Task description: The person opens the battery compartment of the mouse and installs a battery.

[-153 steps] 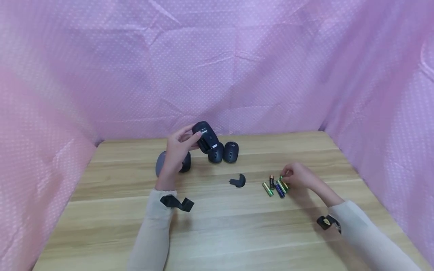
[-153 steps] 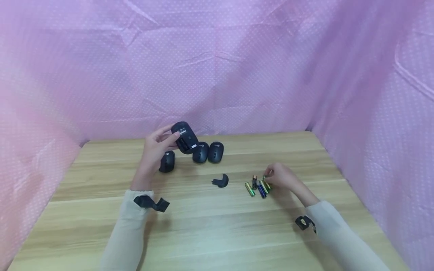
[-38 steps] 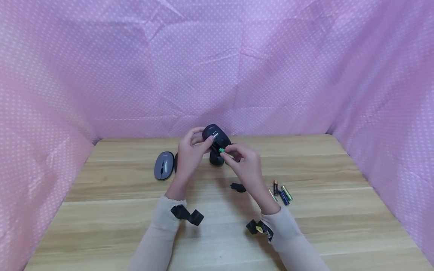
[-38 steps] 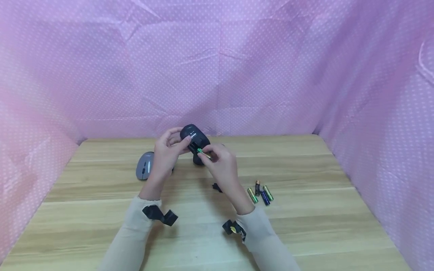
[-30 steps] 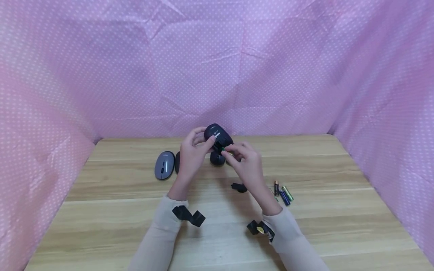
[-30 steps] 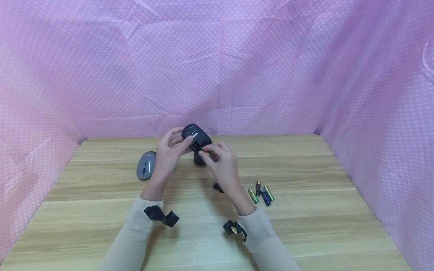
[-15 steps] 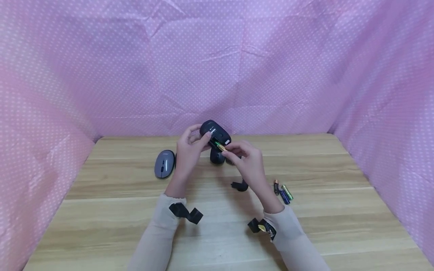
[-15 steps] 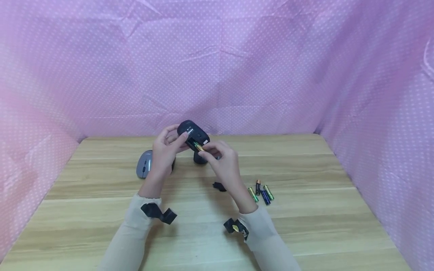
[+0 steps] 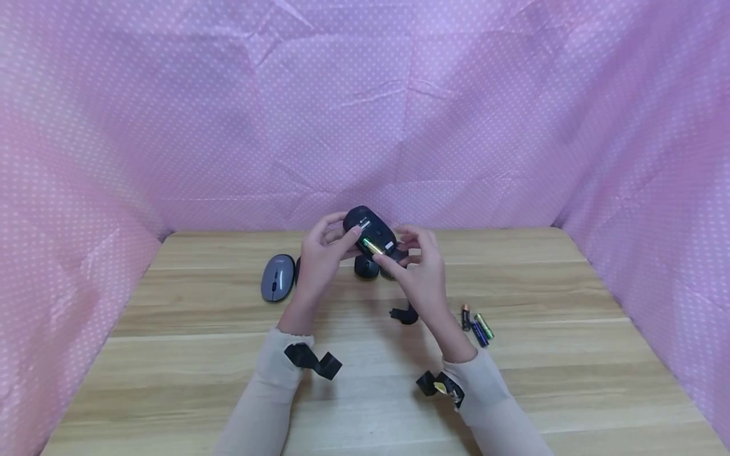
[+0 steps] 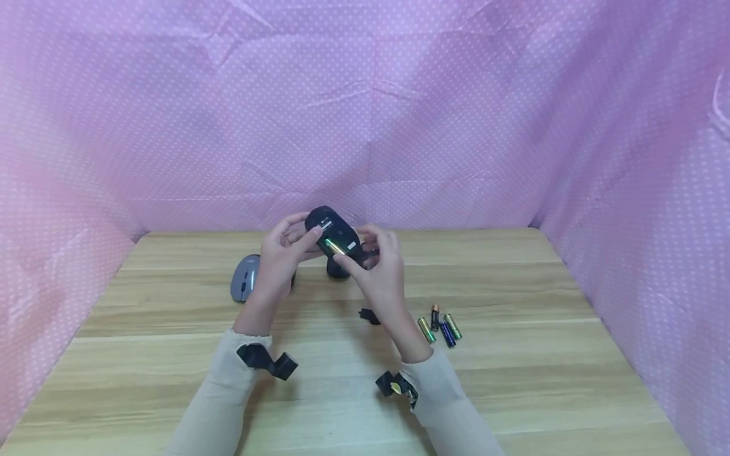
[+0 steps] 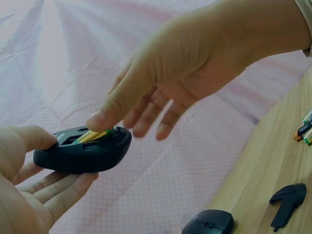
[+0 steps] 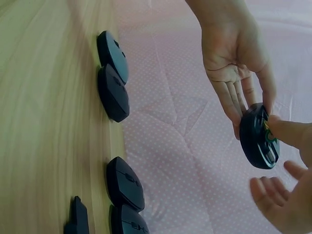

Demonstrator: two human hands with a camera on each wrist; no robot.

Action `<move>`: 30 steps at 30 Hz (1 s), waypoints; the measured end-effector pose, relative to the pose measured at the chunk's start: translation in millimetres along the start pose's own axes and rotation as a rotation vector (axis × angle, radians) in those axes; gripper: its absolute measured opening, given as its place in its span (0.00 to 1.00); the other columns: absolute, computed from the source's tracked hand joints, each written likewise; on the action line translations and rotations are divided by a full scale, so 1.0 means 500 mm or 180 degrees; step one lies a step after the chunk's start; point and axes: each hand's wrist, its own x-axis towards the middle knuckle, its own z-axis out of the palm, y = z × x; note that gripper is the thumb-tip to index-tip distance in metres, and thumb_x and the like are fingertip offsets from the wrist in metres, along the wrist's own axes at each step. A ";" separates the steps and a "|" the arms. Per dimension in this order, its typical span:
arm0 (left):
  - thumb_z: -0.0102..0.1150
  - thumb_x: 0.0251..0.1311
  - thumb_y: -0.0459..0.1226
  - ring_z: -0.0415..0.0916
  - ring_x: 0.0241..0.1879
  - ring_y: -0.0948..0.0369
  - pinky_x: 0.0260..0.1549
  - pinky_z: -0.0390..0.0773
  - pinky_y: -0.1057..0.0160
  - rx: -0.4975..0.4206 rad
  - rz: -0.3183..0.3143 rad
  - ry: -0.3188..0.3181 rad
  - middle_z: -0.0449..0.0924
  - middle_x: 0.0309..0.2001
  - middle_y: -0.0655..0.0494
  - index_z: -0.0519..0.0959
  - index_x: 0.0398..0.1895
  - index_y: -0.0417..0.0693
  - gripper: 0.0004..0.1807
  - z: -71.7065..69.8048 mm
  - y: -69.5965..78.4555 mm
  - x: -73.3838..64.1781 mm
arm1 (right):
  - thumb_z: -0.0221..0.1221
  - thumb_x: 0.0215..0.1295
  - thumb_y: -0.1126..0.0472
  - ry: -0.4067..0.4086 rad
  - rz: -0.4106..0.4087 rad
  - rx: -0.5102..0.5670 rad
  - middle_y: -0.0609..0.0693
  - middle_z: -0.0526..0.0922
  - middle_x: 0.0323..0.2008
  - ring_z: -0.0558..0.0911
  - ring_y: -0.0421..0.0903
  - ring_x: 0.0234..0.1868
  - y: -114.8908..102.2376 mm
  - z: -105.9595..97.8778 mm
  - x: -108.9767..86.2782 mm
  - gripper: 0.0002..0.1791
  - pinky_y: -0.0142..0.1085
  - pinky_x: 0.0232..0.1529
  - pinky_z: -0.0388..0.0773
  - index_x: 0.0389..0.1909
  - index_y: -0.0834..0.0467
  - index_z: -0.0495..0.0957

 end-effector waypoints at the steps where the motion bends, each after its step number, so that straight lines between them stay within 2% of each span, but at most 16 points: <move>1: 0.63 0.68 0.35 0.89 0.38 0.60 0.45 0.90 0.59 -0.0004 0.0010 -0.0023 0.85 0.52 0.37 0.76 0.62 0.45 0.20 -0.002 0.000 0.001 | 0.77 0.53 0.63 -0.0057 0.0114 0.0098 0.58 0.79 0.50 0.83 0.51 0.48 0.001 -0.001 0.002 0.31 0.29 0.39 0.85 0.59 0.59 0.78; 4: 0.63 0.69 0.35 0.89 0.39 0.60 0.45 0.90 0.58 -0.0061 0.0020 -0.0138 0.84 0.53 0.35 0.75 0.62 0.43 0.20 -0.005 -0.001 0.002 | 0.75 0.57 0.64 -0.0328 0.0554 0.0528 0.58 0.82 0.54 0.84 0.49 0.50 0.003 -0.006 0.009 0.35 0.30 0.46 0.86 0.66 0.55 0.75; 7: 0.62 0.69 0.34 0.89 0.40 0.60 0.46 0.89 0.56 -0.0169 0.0013 -0.0282 0.82 0.55 0.34 0.74 0.63 0.41 0.21 -0.007 -0.005 0.003 | 0.71 0.61 0.65 -0.0613 0.0975 0.0920 0.59 0.84 0.56 0.85 0.47 0.52 0.003 -0.011 0.012 0.32 0.33 0.51 0.87 0.66 0.57 0.75; 10: 0.62 0.69 0.35 0.89 0.41 0.60 0.47 0.89 0.56 -0.0218 -0.0010 -0.0359 0.82 0.56 0.34 0.74 0.63 0.41 0.21 -0.008 -0.006 0.003 | 0.70 0.62 0.65 -0.0733 0.1202 0.1110 0.59 0.82 0.58 0.85 0.48 0.55 0.002 -0.013 0.013 0.30 0.33 0.52 0.87 0.65 0.59 0.75; 16: 0.63 0.69 0.35 0.88 0.44 0.59 0.47 0.89 0.56 -0.0166 -0.0035 -0.0398 0.82 0.56 0.35 0.74 0.64 0.42 0.22 -0.007 -0.008 0.004 | 0.71 0.61 0.65 -0.0737 0.1269 0.1044 0.59 0.82 0.58 0.85 0.50 0.56 0.002 -0.017 0.013 0.29 0.33 0.52 0.87 0.64 0.60 0.75; 22: 0.63 0.69 0.35 0.87 0.47 0.58 0.48 0.89 0.58 -0.0084 -0.0081 -0.0385 0.83 0.56 0.37 0.75 0.65 0.44 0.22 -0.006 -0.010 0.003 | 0.72 0.60 0.65 -0.0741 0.1377 0.0966 0.59 0.83 0.57 0.86 0.48 0.53 0.000 -0.019 0.014 0.29 0.31 0.50 0.87 0.62 0.61 0.76; 30: 0.63 0.68 0.33 0.86 0.47 0.60 0.47 0.89 0.56 -0.0149 0.0028 -0.0470 0.82 0.55 0.34 0.75 0.64 0.40 0.22 0.001 -0.013 0.006 | 0.72 0.60 0.65 -0.0725 0.1481 0.0952 0.59 0.82 0.59 0.85 0.50 0.56 0.001 -0.019 0.015 0.29 0.31 0.50 0.87 0.62 0.61 0.75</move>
